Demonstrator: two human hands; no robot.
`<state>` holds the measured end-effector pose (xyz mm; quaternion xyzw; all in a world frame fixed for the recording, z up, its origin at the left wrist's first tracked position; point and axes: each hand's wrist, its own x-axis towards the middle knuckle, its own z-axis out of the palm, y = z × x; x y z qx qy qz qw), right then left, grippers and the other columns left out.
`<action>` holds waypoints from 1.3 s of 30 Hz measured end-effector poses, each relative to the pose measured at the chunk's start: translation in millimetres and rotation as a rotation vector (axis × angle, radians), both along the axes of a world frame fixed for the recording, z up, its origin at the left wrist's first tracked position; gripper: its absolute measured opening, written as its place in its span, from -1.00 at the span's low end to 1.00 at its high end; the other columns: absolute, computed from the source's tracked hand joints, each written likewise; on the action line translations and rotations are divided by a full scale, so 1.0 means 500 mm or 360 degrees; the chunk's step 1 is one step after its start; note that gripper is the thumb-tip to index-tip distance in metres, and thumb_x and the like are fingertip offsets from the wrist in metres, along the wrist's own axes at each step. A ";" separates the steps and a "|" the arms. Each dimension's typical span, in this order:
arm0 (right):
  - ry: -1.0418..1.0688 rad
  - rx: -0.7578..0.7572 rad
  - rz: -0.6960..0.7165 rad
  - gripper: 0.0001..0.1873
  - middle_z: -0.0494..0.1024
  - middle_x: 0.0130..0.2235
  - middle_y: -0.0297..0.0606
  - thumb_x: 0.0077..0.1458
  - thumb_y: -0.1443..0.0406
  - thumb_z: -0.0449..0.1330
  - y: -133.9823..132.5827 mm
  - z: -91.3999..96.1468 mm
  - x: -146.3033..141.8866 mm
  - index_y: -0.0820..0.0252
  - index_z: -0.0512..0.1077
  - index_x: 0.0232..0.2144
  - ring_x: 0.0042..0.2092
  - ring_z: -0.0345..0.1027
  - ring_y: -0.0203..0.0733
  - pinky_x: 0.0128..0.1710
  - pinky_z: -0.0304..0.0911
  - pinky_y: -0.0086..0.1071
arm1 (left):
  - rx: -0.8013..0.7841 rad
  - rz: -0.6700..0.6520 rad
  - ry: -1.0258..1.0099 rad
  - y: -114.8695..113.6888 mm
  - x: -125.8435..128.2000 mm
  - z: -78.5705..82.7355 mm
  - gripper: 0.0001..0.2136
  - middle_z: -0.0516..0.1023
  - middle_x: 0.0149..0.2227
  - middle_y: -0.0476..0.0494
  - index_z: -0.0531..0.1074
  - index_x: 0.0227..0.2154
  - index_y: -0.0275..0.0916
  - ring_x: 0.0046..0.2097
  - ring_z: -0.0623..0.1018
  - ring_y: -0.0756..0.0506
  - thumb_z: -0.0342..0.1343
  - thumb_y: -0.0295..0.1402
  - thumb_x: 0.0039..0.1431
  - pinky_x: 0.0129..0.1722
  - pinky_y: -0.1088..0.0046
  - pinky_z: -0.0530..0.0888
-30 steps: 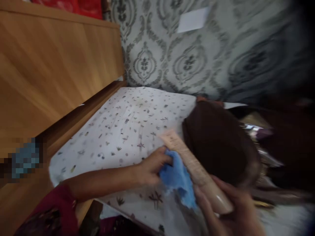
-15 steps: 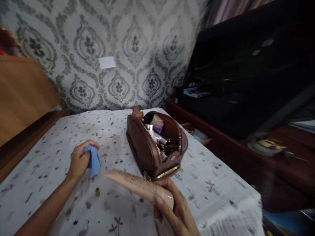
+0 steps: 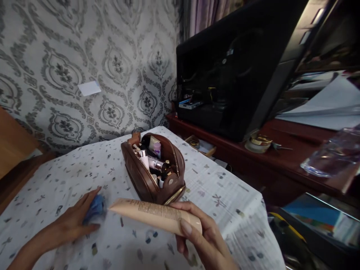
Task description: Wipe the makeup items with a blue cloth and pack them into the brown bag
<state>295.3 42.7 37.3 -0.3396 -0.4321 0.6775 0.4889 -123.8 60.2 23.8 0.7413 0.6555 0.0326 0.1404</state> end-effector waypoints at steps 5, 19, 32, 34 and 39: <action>0.0121 0.0125 -0.0129 -0.49 0.43 -0.55 -0.34 0.19 -0.06 0.22 0.022 -0.012 0.036 0.21 0.41 -0.03 -0.50 0.21 -0.30 -0.47 0.17 -0.42 | 0.0262 0.0151 0.0061 0.022 0.106 0.104 -0.25 0.10 0.43 -0.20 -0.11 0.42 0.06 0.35 0.29 -0.38 0.05 0.04 0.26 0.23 0.06 0.37; -0.0483 0.0723 -0.0954 -0.60 0.55 -0.33 -0.27 0.31 0.04 0.13 0.111 0.053 0.108 0.13 0.43 0.04 -0.35 0.38 -0.20 -0.33 0.33 -0.31 | 0.0498 -0.0783 0.0488 0.205 0.489 0.252 -0.59 0.52 0.09 -0.25 0.43 0.11 -0.18 0.14 0.44 -0.29 -0.10 -0.47 0.26 0.10 0.05 0.38; -0.1286 0.1646 -0.0793 -0.70 0.58 -0.11 -0.11 0.37 0.25 0.03 0.214 0.088 0.065 0.19 0.37 0.08 -0.14 0.42 -0.05 -0.14 0.35 -0.21 | 0.0532 -0.0687 0.0508 0.168 0.502 0.238 -0.74 0.60 -0.13 -0.16 0.53 -0.16 -0.16 0.00 0.54 -0.27 -0.09 -0.45 0.34 0.12 -0.07 0.24; -0.1434 0.1749 -0.0766 -0.69 0.58 -0.16 -0.10 0.36 0.27 0.03 0.228 0.091 0.050 0.24 0.38 0.07 -0.19 0.36 -0.05 -0.18 0.31 -0.19 | 0.0521 -0.0689 0.0497 0.165 0.496 0.232 -0.73 0.60 -0.17 -0.15 0.51 -0.25 -0.18 -0.04 0.55 -0.25 -0.12 -0.47 0.35 0.14 -0.12 0.21; -0.1713 0.1853 -0.0740 -0.66 0.56 -0.22 -0.10 0.36 0.27 0.06 0.251 0.091 0.010 0.29 0.41 0.09 -0.16 0.27 0.01 -0.15 0.22 -0.14 | 0.0556 -0.0691 0.0361 0.159 0.488 0.221 -0.72 0.59 -0.23 -0.11 0.48 -0.25 -0.17 -0.07 0.54 -0.20 -0.16 -0.42 0.39 0.25 -0.18 0.12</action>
